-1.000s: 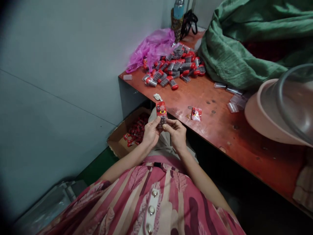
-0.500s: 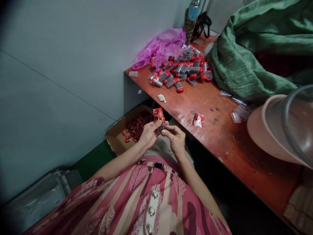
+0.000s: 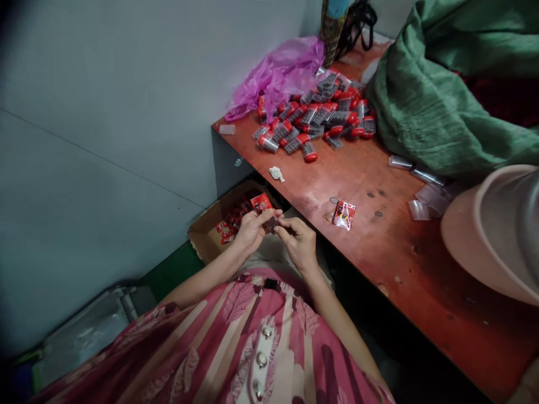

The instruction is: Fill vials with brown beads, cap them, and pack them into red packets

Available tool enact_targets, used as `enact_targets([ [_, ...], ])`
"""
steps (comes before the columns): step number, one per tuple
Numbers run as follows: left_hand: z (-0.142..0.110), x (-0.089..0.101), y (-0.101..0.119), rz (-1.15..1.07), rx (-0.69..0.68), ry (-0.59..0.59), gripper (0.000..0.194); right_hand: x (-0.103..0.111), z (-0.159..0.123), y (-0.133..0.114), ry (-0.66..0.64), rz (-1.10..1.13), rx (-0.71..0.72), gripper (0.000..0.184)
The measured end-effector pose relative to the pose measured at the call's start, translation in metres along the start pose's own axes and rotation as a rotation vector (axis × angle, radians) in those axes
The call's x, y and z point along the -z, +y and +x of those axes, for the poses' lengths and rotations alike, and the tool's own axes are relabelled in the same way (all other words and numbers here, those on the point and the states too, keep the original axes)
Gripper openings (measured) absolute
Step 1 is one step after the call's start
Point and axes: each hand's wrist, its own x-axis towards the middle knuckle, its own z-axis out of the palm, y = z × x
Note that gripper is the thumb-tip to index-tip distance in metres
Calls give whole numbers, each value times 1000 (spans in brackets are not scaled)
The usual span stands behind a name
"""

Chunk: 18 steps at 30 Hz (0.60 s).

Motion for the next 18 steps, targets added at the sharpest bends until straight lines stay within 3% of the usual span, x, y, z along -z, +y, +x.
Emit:
enact_targets([
  [8, -3, -7, -16, -106, 43, -63, 28, -6, 12, 13, 118, 233, -82, 17],
  [14, 1, 10, -8, -123, 124, -57, 26, -17, 25, 22, -43, 256, -108, 24],
  [16, 4, 23, -2, -127, 89, 9, 27, -19, 24, 17, -90, 239, -102, 24],
  [18, 7, 39, 3, -129, 22, 170, 30, -10, 23, 10, -99, 200, -89, 24],
])
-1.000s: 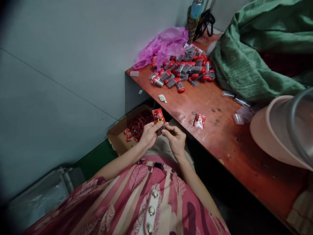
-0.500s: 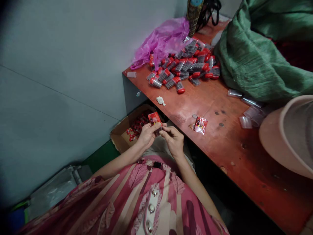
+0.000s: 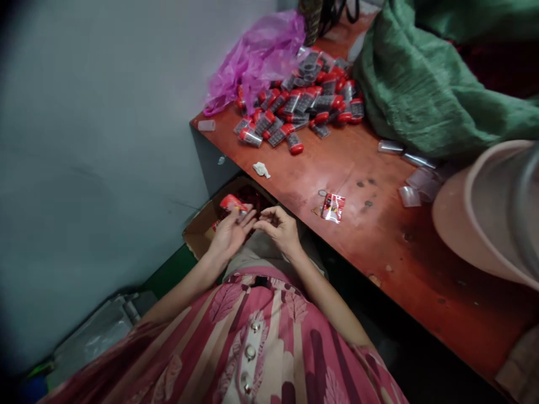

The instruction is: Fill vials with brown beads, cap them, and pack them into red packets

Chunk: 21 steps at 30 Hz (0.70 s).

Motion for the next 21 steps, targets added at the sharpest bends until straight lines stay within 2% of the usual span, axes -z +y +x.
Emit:
enact_targets([
  [2, 6, 14, 5, 98, -38, 207, 33, 21, -6, -13, 65, -146, 61, 22],
  [3, 8, 18, 5, 190, -75, 236, 36, 37, -10, -19, 135, -266, 110, 19],
  [5, 11, 19, 3, 399, -224, 211, 43, 74, -19, -29, 303, -583, 203, 19],
  [7, 14, 8, -4, 663, -424, 67, 46, 110, -27, -31, 412, -895, 219, 27],
  [10, 19, -27, -21, 1103, -734, -320, 41, 142, -30, -20, 296, -1265, 111, 42],
  [12, 27, -54, -33, 1277, -909, -545, 39, 146, -24, -10, 213, -1411, 46, 47],
  [14, 37, -76, -42, 1397, -1031, -635, 37, 141, -13, -3, 186, -1482, 21, 50],
  [17, 52, -96, -49, 1576, -1127, -571, 36, 126, 10, 1, 153, -1499, 33, 51],
  [21, 67, -108, -52, 1747, -1123, -416, 39, 112, 35, -1, 86, -1449, 102, 51],
])
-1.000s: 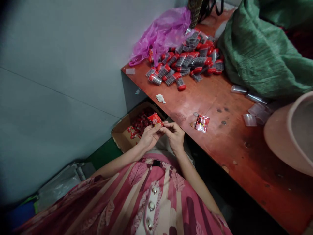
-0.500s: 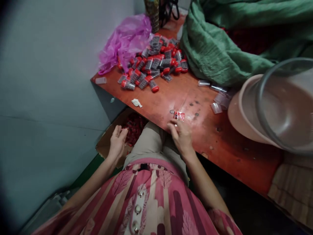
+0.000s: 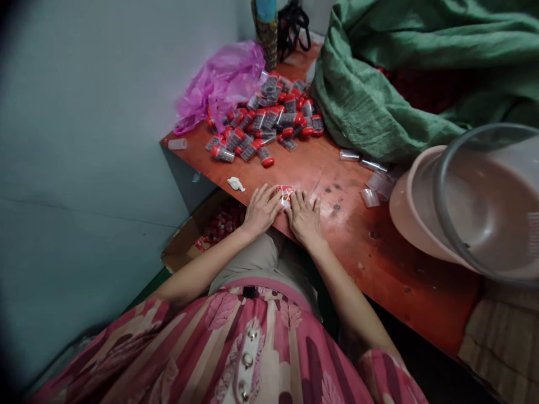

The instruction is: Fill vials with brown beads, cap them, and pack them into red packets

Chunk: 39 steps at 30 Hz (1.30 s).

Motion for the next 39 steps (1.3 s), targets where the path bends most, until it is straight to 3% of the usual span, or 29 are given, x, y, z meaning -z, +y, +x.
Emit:
enact_targets([
  [4, 9, -9, -6, 26, 106, 37, 35, 1, 8, 4, 10, 85, 71, 49],
  [7, 10, -15, -9, -22, 130, 109, 28, 6, 7, 14, 43, 266, 75, 45],
  [12, 7, -16, -10, -134, 119, 220, 24, 12, 14, 10, 233, 729, -120, 39],
  [15, 6, -10, -8, -234, 100, 259, 23, 15, 26, -4, 225, 1045, -228, 41],
  [18, 2, 2, -6, -472, 135, 276, 26, 22, 38, -17, 171, 1309, -303, 40],
  [21, -2, 14, -7, -875, 376, 257, 38, 31, 46, -25, 77, 1407, -322, 39],
  [23, -5, 20, -11, -1139, 557, 163, 39, 35, 51, -29, -52, 1409, -282, 41],
  [25, -8, 23, -17, -1308, 664, 65, 38, 38, 57, -31, -190, 1359, -217, 42],
  [27, -10, 26, -23, -1382, 725, 39, 37, 39, 68, -32, -255, 1223, -126, 38],
  [29, -12, 29, -28, -1420, 786, 73, 37, 40, 87, -32, -190, 965, 24, 31],
  [32, -17, 37, -31, -1496, 906, 143, 36, 42, 127, -28, -25, 412, 386, 28],
  [35, -23, 45, -33, -1604, 1035, 222, 35, 42, 167, -22, -82, -38, 685, 37],
  [39, -31, 52, -41, -1769, 1124, 315, 31, 43, 196, -14, -173, -263, 803, 43],
])
